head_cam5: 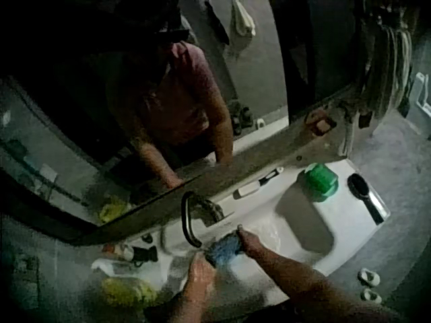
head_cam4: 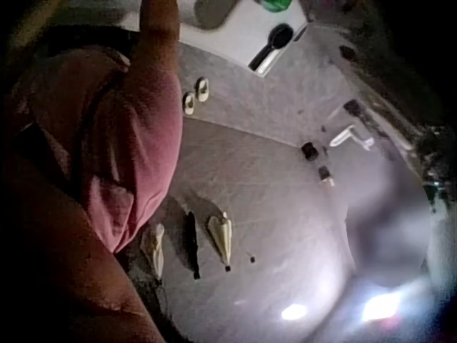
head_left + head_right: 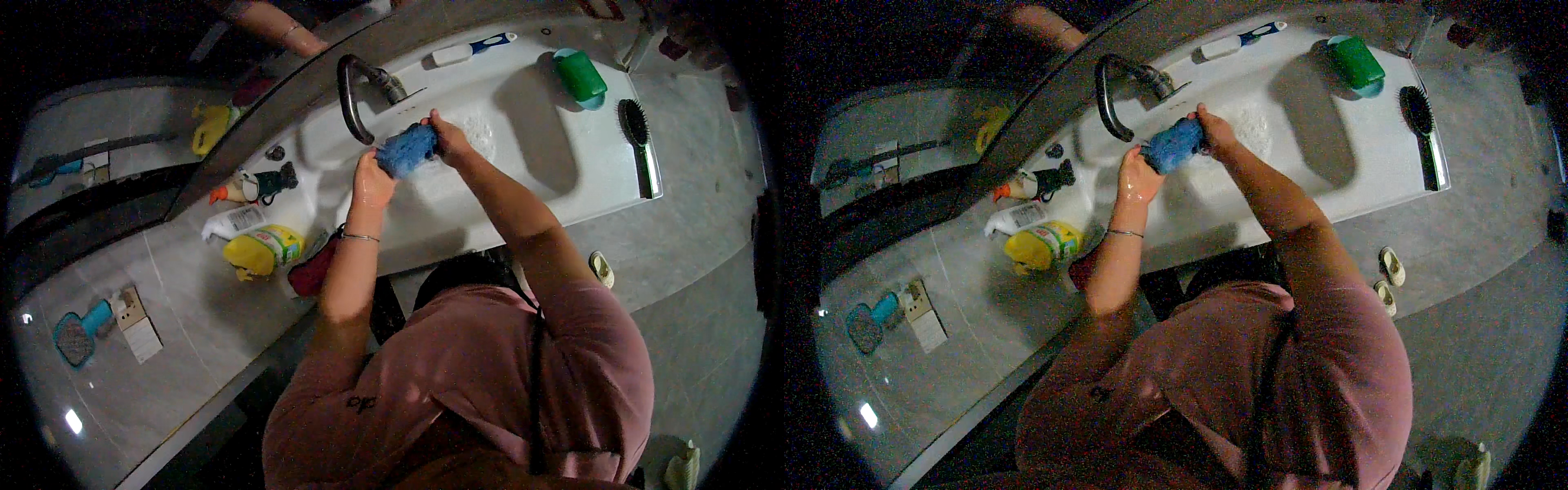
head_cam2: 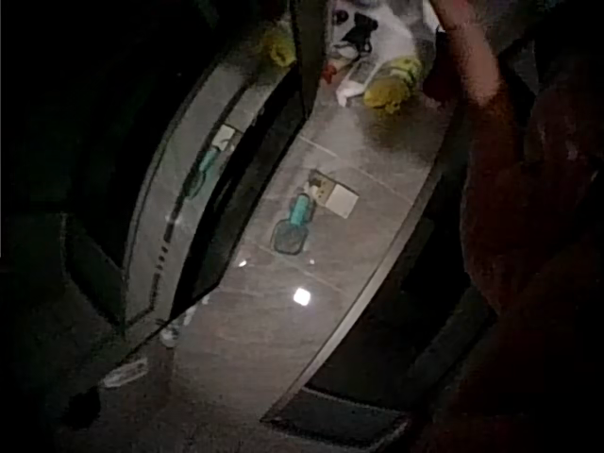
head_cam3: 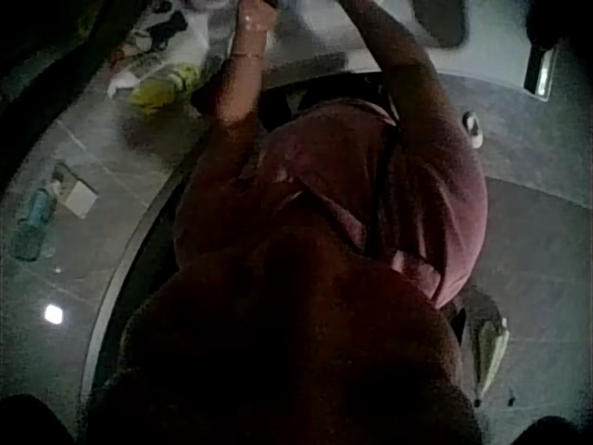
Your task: The person rinses and wrings out a blue cloth and a pink cloth in a bathroom sink, then opens a box to remove a tube and applies a substance to the blue cloth.
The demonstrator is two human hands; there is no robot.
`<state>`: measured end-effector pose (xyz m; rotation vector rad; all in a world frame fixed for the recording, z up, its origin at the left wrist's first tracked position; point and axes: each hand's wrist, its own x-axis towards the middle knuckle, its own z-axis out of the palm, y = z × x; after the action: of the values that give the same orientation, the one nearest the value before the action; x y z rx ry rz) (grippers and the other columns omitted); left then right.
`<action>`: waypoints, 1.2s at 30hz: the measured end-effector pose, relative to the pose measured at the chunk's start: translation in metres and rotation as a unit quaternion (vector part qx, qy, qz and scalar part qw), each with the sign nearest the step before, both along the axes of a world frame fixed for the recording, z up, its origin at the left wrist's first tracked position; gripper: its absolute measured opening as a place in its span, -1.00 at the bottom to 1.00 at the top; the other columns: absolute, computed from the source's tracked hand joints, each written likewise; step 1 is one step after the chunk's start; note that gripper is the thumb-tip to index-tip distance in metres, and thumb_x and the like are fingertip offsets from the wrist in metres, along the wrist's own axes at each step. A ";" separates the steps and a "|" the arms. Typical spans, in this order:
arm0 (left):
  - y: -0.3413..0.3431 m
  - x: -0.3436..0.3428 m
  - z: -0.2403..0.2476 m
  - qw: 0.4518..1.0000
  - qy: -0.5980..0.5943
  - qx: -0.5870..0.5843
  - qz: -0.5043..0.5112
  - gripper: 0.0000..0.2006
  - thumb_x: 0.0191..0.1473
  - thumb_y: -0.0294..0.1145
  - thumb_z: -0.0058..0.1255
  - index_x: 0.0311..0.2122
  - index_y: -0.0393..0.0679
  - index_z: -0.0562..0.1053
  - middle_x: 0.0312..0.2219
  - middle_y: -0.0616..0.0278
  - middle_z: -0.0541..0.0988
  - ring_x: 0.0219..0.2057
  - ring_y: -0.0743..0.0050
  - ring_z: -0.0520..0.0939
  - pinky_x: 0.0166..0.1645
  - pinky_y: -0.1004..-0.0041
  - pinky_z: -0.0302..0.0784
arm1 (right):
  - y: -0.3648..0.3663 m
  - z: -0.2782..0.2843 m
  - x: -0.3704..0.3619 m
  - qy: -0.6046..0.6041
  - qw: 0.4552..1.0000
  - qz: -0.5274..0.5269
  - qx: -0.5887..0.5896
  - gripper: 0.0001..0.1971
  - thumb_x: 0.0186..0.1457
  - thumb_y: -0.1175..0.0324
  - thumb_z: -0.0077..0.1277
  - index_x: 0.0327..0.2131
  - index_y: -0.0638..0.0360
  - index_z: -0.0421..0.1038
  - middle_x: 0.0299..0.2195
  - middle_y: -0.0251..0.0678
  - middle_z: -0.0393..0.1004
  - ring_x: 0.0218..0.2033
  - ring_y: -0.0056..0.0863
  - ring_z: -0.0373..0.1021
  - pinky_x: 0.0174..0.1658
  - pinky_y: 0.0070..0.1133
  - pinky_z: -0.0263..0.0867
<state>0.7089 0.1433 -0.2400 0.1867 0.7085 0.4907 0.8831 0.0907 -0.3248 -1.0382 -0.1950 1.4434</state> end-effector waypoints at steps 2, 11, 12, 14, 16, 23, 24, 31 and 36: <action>0.005 -0.023 -0.005 0.990 0.057 0.127 -0.014 -0.63 0.09 -0.34 -0.21 -0.01 -0.29 0.24 -0.03 0.08 0.36 0.03 0.14 0.34 0.15 0.22 0.19 | -0.007 0.017 -0.006 0.140 0.990 -0.010 0.010 -0.51 0.14 -0.10 -0.28 -0.20 0.15 0.37 -0.30 -0.27 0.46 -0.33 -0.35 0.40 -0.27 -0.47 0.33; 0.012 -0.023 -0.001 0.923 0.327 0.201 -0.031 -0.82 0.02 -0.38 -0.03 -0.24 -0.15 0.38 -0.33 0.29 0.46 -0.29 0.46 0.45 -0.25 0.50 0.31 | -0.039 0.010 0.009 0.208 0.976 -0.055 0.035 -0.53 0.15 -0.04 -0.24 -0.09 0.15 0.30 -0.19 -0.22 0.41 -0.22 -0.34 0.39 -0.15 -0.40 0.34; 0.014 -0.023 -0.003 0.924 0.328 0.196 -0.011 -0.84 0.03 -0.38 -0.03 -0.26 -0.15 0.39 -0.35 0.28 0.46 -0.29 0.43 0.46 -0.21 0.48 0.34 | -0.041 0.011 0.010 0.193 0.980 -0.033 0.023 -0.54 0.15 -0.03 -0.23 -0.08 0.15 0.29 -0.17 -0.22 0.40 -0.21 -0.35 0.39 -0.14 -0.42 0.34; 0.012 -0.014 -0.004 0.939 0.276 0.204 0.008 -0.83 0.03 -0.38 -0.04 -0.25 -0.15 0.38 -0.34 0.27 0.46 -0.26 0.41 0.46 -0.16 0.44 0.36 | -0.046 0.011 0.015 0.194 0.980 -0.021 0.029 -0.53 0.15 -0.03 -0.23 -0.08 0.15 0.29 -0.16 -0.22 0.40 -0.21 -0.36 0.39 -0.14 -0.44 0.34; 0.012 -0.010 -0.003 0.950 0.225 0.213 0.031 -0.82 0.03 -0.37 -0.05 -0.23 -0.16 0.37 -0.33 0.26 0.45 -0.24 0.39 0.46 -0.11 0.40 0.37 | -0.050 0.016 0.018 0.197 0.980 -0.004 0.035 -0.53 0.15 -0.03 -0.23 -0.08 0.15 0.29 -0.15 -0.22 0.39 -0.20 -0.37 0.39 -0.14 -0.45 0.34; 0.012 0.007 0.005 0.958 0.178 0.224 0.023 -0.70 0.13 -0.21 -0.15 -0.08 -0.13 0.30 -0.12 0.21 0.39 -0.07 0.27 0.41 0.05 0.22 0.30 | -0.064 0.015 0.032 0.068 0.995 0.056 0.053 -0.52 0.14 0.01 -0.18 0.00 0.15 0.25 -0.10 -0.29 0.35 -0.13 -0.46 0.33 -0.10 -0.52 0.29; 0.011 0.012 0.008 0.965 0.158 0.209 0.019 -0.71 0.14 -0.22 -0.19 -0.08 -0.11 0.29 -0.14 0.21 0.39 -0.07 0.28 0.41 0.03 0.25 0.32 | -0.065 0.013 0.034 0.005 0.995 0.078 0.070 -0.52 0.13 0.02 -0.17 0.02 0.11 0.23 -0.07 -0.31 0.33 -0.11 -0.50 0.30 -0.07 -0.52 0.27; 0.001 0.030 0.036 0.967 0.131 0.211 -0.058 -0.65 0.18 -0.14 -0.27 -0.01 -0.12 0.26 -0.08 0.20 0.37 -0.04 0.29 0.39 0.07 0.23 0.28 | -0.063 0.010 0.016 -0.035 0.978 0.189 0.081 -0.39 0.10 -0.09 -0.18 0.10 0.12 0.15 -0.01 -0.33 0.26 -0.05 -0.50 0.23 -0.02 -0.57 0.16; -0.009 0.041 0.040 0.959 0.131 0.244 -0.063 -0.61 0.18 -0.15 -0.28 0.02 -0.17 0.23 -0.06 0.19 0.37 -0.05 0.31 0.39 0.07 0.27 0.28 | -0.058 0.016 -0.015 0.000 0.962 0.242 0.126 -0.26 0.08 -0.11 -0.16 0.18 0.19 -0.05 0.16 -0.31 0.06 0.18 -0.49 -0.08 0.20 -0.51 -0.23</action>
<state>0.7494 0.1342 -0.1998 0.7675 0.8179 0.5181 0.8684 0.0327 -0.3093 -0.8092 -0.6523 1.7984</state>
